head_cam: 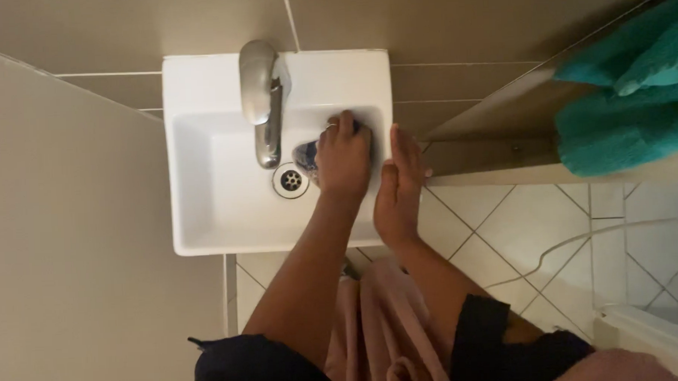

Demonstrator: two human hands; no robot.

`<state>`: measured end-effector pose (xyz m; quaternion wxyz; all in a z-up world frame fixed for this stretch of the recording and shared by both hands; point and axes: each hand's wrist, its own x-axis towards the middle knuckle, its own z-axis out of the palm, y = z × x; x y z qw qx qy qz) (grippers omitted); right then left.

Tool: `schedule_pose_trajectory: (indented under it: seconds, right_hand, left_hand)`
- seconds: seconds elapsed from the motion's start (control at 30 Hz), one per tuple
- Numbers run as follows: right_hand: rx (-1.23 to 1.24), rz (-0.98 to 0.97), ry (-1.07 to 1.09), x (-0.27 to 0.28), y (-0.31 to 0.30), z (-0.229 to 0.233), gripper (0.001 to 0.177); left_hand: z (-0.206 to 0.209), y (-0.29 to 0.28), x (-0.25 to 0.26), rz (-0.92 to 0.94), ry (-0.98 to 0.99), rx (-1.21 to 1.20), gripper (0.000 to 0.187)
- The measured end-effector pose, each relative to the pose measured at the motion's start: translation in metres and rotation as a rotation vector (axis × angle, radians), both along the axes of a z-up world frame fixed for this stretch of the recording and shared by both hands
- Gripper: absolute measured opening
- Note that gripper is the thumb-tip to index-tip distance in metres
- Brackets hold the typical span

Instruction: Scrubbing and wiping a bathroom sink and faucet with a cloth and cleaning detergent.

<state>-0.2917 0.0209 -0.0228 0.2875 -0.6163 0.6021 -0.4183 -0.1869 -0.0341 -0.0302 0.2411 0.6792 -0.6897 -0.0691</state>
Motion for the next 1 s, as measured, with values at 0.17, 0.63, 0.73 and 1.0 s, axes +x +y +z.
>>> schedule_pose_trajectory:
  seconds: [0.17,0.63,0.73,1.0]
  right_hand:
    - [-0.044,0.018,-0.008,-0.005,-0.003,-0.005,0.05]
    - [0.191,-0.018,-0.3,-0.02,0.003,0.002,0.057]
    - [0.212,-0.021,-0.172,-0.013,0.007,0.014,0.066]
    - [0.158,-0.029,0.288,0.007,0.019,0.018,0.065]
  left_hand:
    - [0.016,-0.002,0.004,-0.057,0.055,0.278,0.012]
    - [0.051,0.045,0.003,-0.617,-0.293,0.798,0.029]
    - [0.061,0.042,0.02,-0.683,-0.38,0.816,0.029]
    - [0.093,0.051,0.122,-0.422,-0.551,1.064,0.034]
